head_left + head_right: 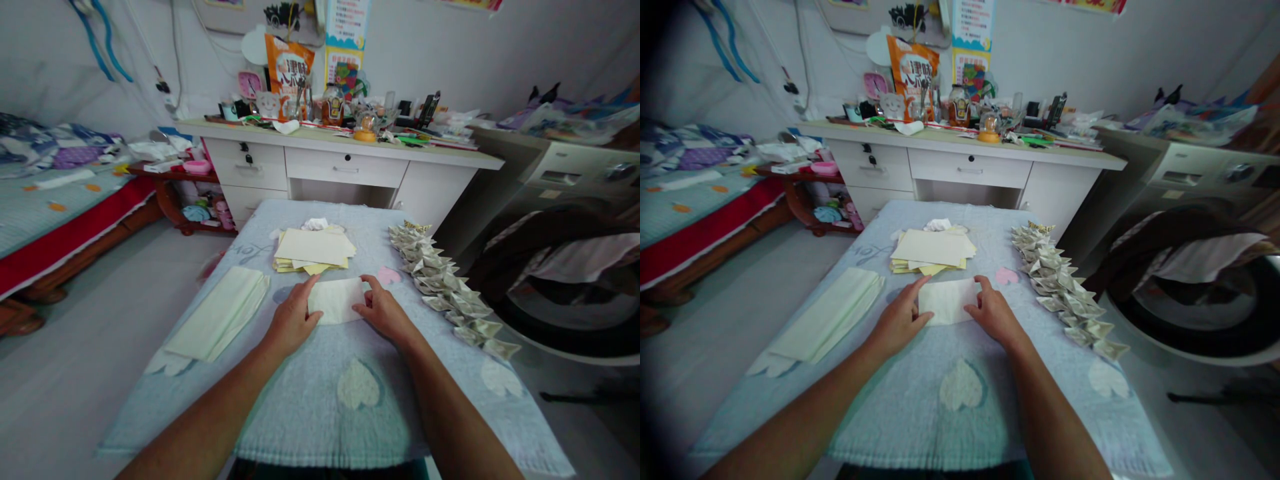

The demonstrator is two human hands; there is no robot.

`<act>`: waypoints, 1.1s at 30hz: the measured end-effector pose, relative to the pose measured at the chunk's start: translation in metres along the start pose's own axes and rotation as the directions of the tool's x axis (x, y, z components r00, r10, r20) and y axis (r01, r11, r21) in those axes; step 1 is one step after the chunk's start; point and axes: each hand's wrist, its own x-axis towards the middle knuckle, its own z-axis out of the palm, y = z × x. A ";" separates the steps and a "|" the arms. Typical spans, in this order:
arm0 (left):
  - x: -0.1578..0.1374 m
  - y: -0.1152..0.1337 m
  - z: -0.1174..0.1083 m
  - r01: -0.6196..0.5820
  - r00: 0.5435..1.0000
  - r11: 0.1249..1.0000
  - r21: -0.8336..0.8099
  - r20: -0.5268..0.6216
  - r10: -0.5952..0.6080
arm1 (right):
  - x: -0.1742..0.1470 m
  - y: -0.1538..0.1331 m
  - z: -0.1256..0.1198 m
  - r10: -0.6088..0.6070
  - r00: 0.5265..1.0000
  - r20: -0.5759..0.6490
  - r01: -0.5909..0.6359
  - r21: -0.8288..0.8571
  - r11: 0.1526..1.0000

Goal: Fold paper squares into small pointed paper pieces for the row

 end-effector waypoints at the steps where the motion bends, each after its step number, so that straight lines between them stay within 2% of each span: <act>1: 0.000 -0.001 0.001 -0.030 0.999 0.997 0.069 0.017 0.029 | 0.000 -0.001 0.001 0.002 1.000 0.000 -0.002 -0.022 1.000; 3: 0.000 -0.004 0.002 -0.084 0.996 0.969 0.232 0.061 0.071 | 0.000 0.000 0.002 0.010 1.000 -0.002 -0.010 -0.060 0.998; 6: -0.002 -0.006 0.003 -0.126 0.989 0.923 0.364 0.112 0.091 | 0.001 0.001 0.003 0.006 1.000 -0.003 -0.007 -0.095 0.995; 10: -0.004 -0.003 0.002 -0.175 0.978 0.860 0.478 0.188 0.094 | 0.001 0.003 0.004 0.006 1.000 -0.003 -0.006 -0.111 0.994; 17: -0.005 0.002 0.005 -0.198 0.969 0.775 0.601 0.236 0.065 | 0.002 0.003 0.007 0.046 0.999 -0.004 -0.046 -0.158 0.986; 20: -0.006 0.003 0.007 -0.210 0.971 0.730 0.650 0.229 0.075 | 0.001 0.002 0.007 0.045 0.999 -0.007 -0.046 -0.173 0.984; 25: -0.010 0.008 0.008 -0.207 0.974 0.618 0.759 0.103 0.200 | 0.001 0.001 0.008 0.039 0.999 -0.013 -0.040 -0.187 0.982; 27: -0.011 0.010 0.009 -0.282 0.955 0.607 0.743 0.158 0.251 | 0.001 0.001 0.009 0.038 0.999 -0.015 -0.040 -0.184 0.982; 30: -0.012 0.010 0.014 -0.464 0.885 0.614 0.638 0.350 0.305 | 0.002 0.003 0.008 0.036 0.999 -0.024 -0.039 -0.159 0.987; 33: -0.014 0.006 0.019 -0.539 0.834 0.629 0.560 0.458 0.307 | 0.002 0.005 0.004 0.034 0.999 -0.013 -0.035 -0.105 0.994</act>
